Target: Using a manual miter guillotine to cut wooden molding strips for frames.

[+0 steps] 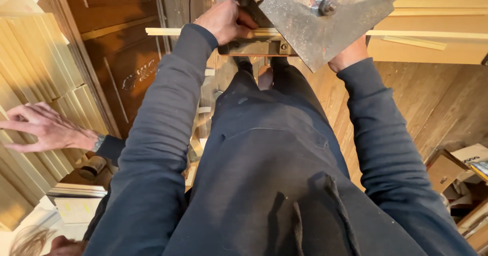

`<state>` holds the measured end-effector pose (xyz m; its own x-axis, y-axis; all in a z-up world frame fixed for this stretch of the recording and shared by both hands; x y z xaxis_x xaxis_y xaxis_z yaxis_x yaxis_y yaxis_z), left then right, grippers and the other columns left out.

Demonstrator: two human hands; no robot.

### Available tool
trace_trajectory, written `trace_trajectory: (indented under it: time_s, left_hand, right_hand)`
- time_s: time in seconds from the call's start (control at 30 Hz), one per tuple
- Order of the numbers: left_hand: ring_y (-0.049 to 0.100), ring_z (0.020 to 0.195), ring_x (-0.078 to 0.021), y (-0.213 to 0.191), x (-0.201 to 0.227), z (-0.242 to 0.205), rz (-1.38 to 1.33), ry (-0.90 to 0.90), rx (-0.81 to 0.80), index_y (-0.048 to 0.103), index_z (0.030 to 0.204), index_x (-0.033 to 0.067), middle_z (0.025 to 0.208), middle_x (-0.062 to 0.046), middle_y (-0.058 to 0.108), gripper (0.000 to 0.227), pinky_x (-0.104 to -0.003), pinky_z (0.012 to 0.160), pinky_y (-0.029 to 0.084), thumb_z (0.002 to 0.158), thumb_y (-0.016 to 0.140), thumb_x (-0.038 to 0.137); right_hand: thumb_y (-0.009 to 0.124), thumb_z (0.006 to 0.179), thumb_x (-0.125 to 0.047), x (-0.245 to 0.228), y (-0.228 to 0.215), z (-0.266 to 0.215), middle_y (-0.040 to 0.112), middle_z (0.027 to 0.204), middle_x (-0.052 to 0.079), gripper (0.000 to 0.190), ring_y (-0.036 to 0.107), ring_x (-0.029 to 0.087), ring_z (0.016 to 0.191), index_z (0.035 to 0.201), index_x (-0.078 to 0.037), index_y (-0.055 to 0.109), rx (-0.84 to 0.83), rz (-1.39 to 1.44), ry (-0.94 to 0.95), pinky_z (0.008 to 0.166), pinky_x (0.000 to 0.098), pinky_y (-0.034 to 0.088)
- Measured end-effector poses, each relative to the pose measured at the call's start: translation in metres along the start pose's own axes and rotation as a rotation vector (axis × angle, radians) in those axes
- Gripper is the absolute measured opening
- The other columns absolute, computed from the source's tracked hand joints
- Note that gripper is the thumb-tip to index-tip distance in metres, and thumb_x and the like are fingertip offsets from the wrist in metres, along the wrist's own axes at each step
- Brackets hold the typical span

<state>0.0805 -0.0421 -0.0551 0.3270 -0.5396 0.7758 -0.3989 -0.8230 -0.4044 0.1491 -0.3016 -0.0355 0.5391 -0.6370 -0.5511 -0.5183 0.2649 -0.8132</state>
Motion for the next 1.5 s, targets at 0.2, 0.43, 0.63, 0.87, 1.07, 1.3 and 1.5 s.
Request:
trace_trajectory:
  time_s: [0.2, 0.43, 0.63, 0.87, 1.07, 1.3, 1.5]
  left_hand:
    - [0.073, 0.091, -0.0287, -0.003, 0.004, -0.001, -0.003, -0.018, -0.002, 0.08, 0.107, 0.0099, 0.1, -0.013, 0.078, 0.026, -0.038, 0.085, 0.055, 0.083, 0.082, 0.017]
    - [0.071, 0.094, -0.0315, -0.003, 0.005, 0.001, 0.018, -0.007, -0.016, 0.081, 0.11, 0.0122, 0.102, -0.015, 0.077, 0.026, -0.04, 0.087, 0.054, 0.085, 0.082, 0.019]
    - [0.071, 0.097, -0.0321, -0.003, 0.004, 0.002, 0.042, -0.01, -0.007, 0.081, 0.11, 0.012, 0.104, -0.014, 0.077, 0.025, -0.041, 0.089, 0.054, 0.085, 0.081, 0.018]
    - [0.071, 0.097, -0.0318, -0.004, 0.004, 0.003, 0.011, -0.016, -0.01, 0.079, 0.11, 0.0097, 0.105, -0.012, 0.078, 0.025, -0.041, 0.088, 0.054, 0.086, 0.08, 0.016]
    - [0.072, 0.096, -0.0306, -0.004, 0.007, -0.001, -0.013, -0.053, -0.026, 0.079, 0.108, 0.0088, 0.103, -0.012, 0.077, 0.025, -0.04, 0.089, 0.054, 0.085, 0.081, 0.018]
    - [0.073, 0.095, -0.0282, 0.003, -0.006, 0.009, -0.044, 0.044, 0.002, 0.075, 0.111, 0.0043, 0.104, -0.012, 0.078, 0.029, -0.039, 0.085, 0.055, 0.084, 0.08, 0.013]
    - [0.072, 0.089, -0.0276, 0.001, -0.001, 0.003, -0.002, -0.032, 0.001, 0.079, 0.11, 0.0069, 0.101, -0.013, 0.078, 0.025, -0.038, 0.082, 0.055, 0.086, 0.08, 0.014]
  right_hand:
    - [0.07, 0.1, -0.021, -0.005, -0.005, 0.001, 0.066, 0.131, 0.021, 0.035, 0.058, 0.044, 0.121, 0.131, -0.004, 0.068, 0.033, 0.017, -0.035, 0.104, 0.0512, 0.043]
    - [0.071, 0.093, -0.02, 0.007, 0.003, 0.0, 0.066, 0.126, 0.022, 0.038, 0.058, 0.044, 0.118, 0.126, -0.001, 0.066, -0.003, 0.022, 0.013, 0.103, 0.0491, 0.045]
    - [0.067, 0.1, -0.021, 0.005, 0.001, 0.002, 0.067, 0.126, 0.021, 0.033, 0.061, 0.041, 0.118, 0.128, -0.002, 0.067, -0.006, 0.111, 0.014, 0.103, 0.0474, 0.046]
    - [0.061, 0.103, -0.025, -0.023, -0.015, 0.007, 0.069, 0.129, 0.015, 0.034, 0.064, 0.034, 0.12, 0.131, -0.007, 0.066, 0.014, 0.281, 0.136, 0.104, 0.0439, 0.048]
    - [0.072, 0.097, -0.029, -0.039, -0.028, 0.0, 0.068, 0.125, 0.02, 0.039, 0.058, 0.041, 0.118, 0.127, -0.004, 0.07, 0.162, 0.005, 0.094, 0.103, 0.051, 0.043]
    - [0.069, 0.1, -0.031, -0.022, -0.016, -0.004, 0.067, 0.129, 0.018, 0.04, 0.055, 0.043, 0.124, 0.131, -0.007, 0.069, 0.16, -0.026, 0.047, 0.108, 0.0558, 0.034]
    - [0.065, 0.103, -0.029, -0.012, -0.008, -0.005, 0.064, 0.135, 0.016, 0.038, 0.051, 0.042, 0.128, 0.133, -0.007, 0.064, 0.143, 0.051, 0.089, 0.115, 0.0548, 0.029]
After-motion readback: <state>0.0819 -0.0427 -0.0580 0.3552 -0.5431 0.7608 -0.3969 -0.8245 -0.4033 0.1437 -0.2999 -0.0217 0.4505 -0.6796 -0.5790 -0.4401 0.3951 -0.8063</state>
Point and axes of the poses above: each hand's wrist, its own z-axis towards the middle knuckle, its own y-axis out of the palm, x = y × z, the point moved 10 cm from there along z, towards the middle knuckle
